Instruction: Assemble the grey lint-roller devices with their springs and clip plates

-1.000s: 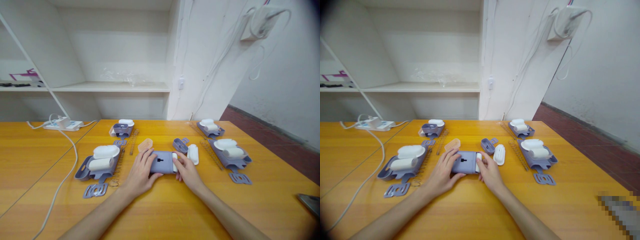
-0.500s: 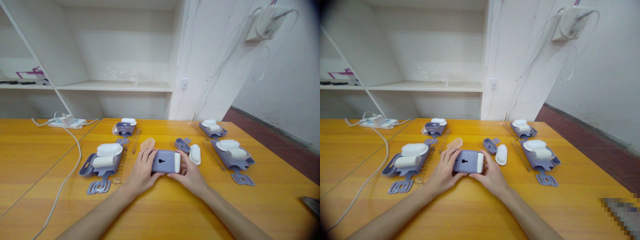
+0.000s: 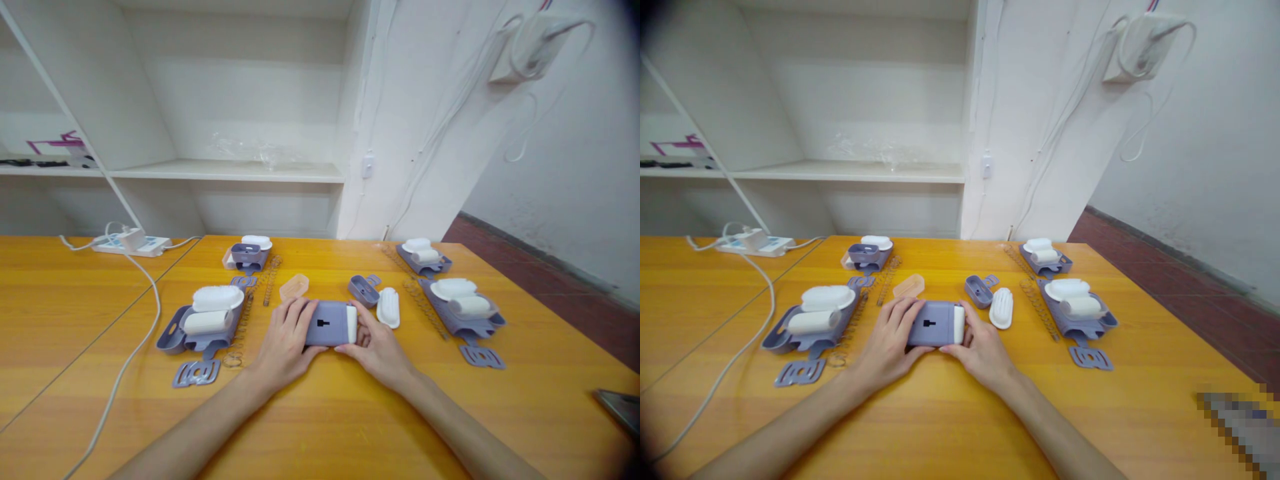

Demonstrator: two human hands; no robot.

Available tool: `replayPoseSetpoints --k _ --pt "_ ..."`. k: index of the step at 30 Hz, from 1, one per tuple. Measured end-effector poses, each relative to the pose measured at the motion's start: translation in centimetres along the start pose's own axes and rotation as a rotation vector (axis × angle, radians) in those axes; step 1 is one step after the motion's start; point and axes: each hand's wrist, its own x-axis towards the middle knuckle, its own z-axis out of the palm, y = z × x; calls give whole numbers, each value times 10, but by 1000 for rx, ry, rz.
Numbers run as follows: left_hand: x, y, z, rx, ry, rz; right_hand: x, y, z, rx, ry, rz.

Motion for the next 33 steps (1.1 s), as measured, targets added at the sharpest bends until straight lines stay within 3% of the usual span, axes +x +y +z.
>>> replayPoseSetpoints --k 7,18,33 --pt "3 -3 -3 177 26 5 -6 -1 0 -29 -51 -66" --pt "7 -4 -5 102 0 4 -6 -10 13 -33 101 -110" --pt "6 -3 -2 109 -3 -12 -4 -8 10 -81 76 -138"
